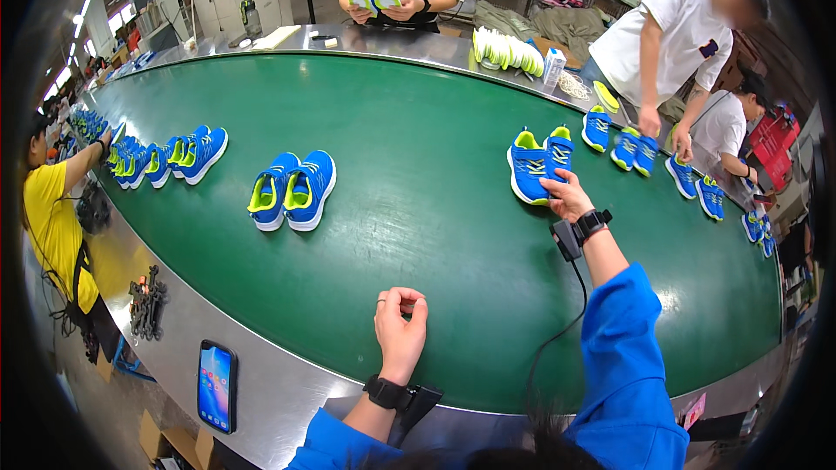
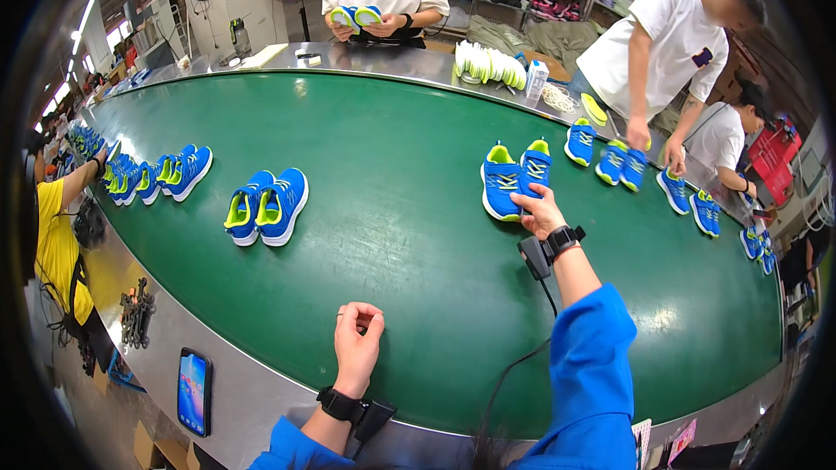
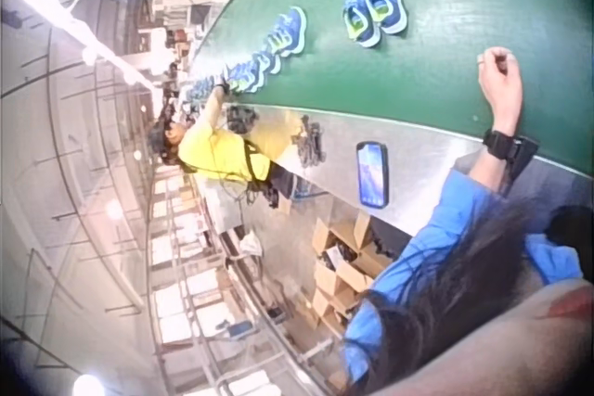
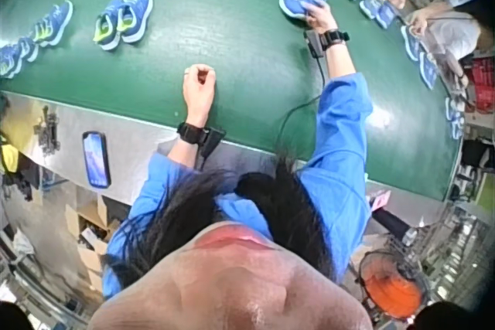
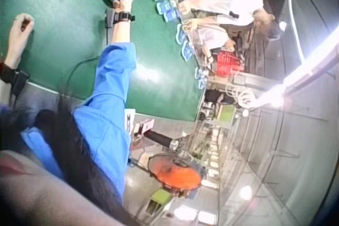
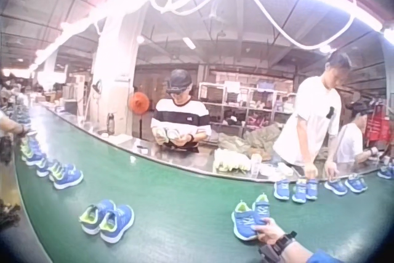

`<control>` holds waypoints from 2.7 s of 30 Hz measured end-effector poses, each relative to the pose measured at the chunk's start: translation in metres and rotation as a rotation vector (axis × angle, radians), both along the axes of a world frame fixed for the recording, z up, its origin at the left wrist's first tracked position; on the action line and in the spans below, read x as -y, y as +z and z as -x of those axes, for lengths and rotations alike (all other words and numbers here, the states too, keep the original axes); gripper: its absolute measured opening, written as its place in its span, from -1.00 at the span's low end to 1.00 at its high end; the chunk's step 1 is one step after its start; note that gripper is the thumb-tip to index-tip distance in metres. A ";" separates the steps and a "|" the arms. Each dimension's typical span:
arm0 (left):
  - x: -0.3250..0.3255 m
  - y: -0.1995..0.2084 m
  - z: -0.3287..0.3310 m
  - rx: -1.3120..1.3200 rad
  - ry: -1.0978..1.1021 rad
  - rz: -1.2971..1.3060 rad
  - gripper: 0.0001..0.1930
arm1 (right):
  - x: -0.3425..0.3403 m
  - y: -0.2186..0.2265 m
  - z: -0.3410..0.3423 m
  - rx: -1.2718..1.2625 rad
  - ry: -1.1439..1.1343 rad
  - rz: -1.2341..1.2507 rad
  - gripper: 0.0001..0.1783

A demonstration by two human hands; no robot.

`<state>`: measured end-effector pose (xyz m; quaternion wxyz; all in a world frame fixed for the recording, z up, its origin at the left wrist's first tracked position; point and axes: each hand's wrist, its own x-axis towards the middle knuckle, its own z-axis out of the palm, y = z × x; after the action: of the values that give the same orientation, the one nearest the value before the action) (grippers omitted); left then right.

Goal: The person picks up pairs of blue and green sneakers from a green conveyor belt, inspects them by turning them over and checking the laces and soles, then places them back on the belt. The person repeats this process for multiple pairs while other workers perform similar tasks nearby.

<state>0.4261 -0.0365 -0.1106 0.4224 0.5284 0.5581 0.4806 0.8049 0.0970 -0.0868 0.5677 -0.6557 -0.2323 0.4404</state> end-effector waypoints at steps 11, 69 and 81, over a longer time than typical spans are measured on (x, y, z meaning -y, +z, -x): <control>-0.006 -0.002 0.006 0.133 0.024 0.096 -0.82 | 0.060 0.072 0.090 0.196 0.644 0.234 -0.46; -0.003 0.030 0.013 0.576 -0.325 0.020 -0.32 | 0.193 0.036 0.208 -0.220 0.159 -0.394 -0.32; 0.001 0.033 0.011 0.439 -0.122 -0.112 -0.40 | 0.188 0.011 0.195 -0.133 -0.038 -0.482 -0.34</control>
<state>0.4152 -0.0371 -0.0776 0.5320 0.4666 0.3922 0.5878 0.6102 -0.0914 -0.0754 0.7298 -0.4754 -0.2802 0.4035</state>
